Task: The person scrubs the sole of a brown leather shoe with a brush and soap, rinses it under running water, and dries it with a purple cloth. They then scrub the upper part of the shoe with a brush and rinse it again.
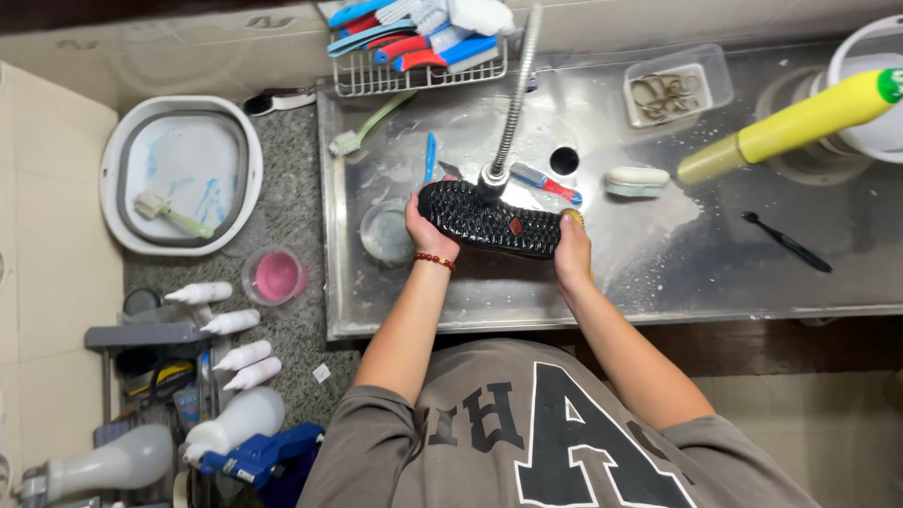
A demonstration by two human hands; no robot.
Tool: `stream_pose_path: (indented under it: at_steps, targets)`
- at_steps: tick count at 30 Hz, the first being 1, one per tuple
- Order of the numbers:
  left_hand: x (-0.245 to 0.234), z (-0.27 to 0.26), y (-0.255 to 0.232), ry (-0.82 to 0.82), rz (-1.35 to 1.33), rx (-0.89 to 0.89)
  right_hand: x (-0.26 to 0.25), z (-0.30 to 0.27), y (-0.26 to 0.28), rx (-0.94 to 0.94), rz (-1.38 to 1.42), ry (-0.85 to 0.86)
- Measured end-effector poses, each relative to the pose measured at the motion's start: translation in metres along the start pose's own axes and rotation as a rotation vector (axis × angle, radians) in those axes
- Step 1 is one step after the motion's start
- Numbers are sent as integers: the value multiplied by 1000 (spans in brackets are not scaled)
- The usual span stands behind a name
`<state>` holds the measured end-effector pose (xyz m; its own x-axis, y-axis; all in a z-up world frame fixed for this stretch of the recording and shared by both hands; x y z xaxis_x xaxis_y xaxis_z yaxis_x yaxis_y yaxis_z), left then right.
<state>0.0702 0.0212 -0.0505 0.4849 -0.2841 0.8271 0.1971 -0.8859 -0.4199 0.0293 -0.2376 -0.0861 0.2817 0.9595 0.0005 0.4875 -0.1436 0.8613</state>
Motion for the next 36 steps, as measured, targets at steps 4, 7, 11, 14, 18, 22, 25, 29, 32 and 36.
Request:
stream_pose_path:
  at_steps: [4, 7, 11, 14, 18, 22, 25, 29, 32, 36]
  targets:
    - [-21, 24, 67, -87, 156, 1, -44, -11, 8, -50, -62, -176]
    - [-20, 28, 87, -184, 373, 112, -59, -14, 10, -4, -12, -225]
    - [11, 23, 77, 63, 289, 51, -63, 9, -11, 51, 15, -240]
    - [26, 11, 45, 102, 249, -4, -53, 10, -5, 58, -61, -87]
    - [44, -11, -11, 31, 286, 13, -53, 16, 43, -16, -591, -108]
    - [24, -14, -43, 58, 412, 246, -92, 69, 101, -569, -1010, -322]
    - [36, -25, -71, 20, 491, 424, -97, 97, 108, -751, -1281, -188]
    - [60, -35, -95, 34, 481, 568, -75, 79, 104, -369, -1326, -76]
    - [58, -38, -93, 12, 498, 630, -39, 44, 88, -362, -878, 19]
    - [50, -45, -80, -44, 529, 673, 16, 2, 53, -379, -655, 293]
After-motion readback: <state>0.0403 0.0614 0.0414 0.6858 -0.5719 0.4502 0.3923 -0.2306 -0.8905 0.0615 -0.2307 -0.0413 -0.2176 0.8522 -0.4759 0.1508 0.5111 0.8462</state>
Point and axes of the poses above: each hand's wrist, its own z-axis towards the middle knuckle, its own x-axis out of the palm, y = z × x, the point moved 3 cm from there along z, towards the middle knuckle, and after that the axes turned 11 degrees about x, right-handed, at the moved point
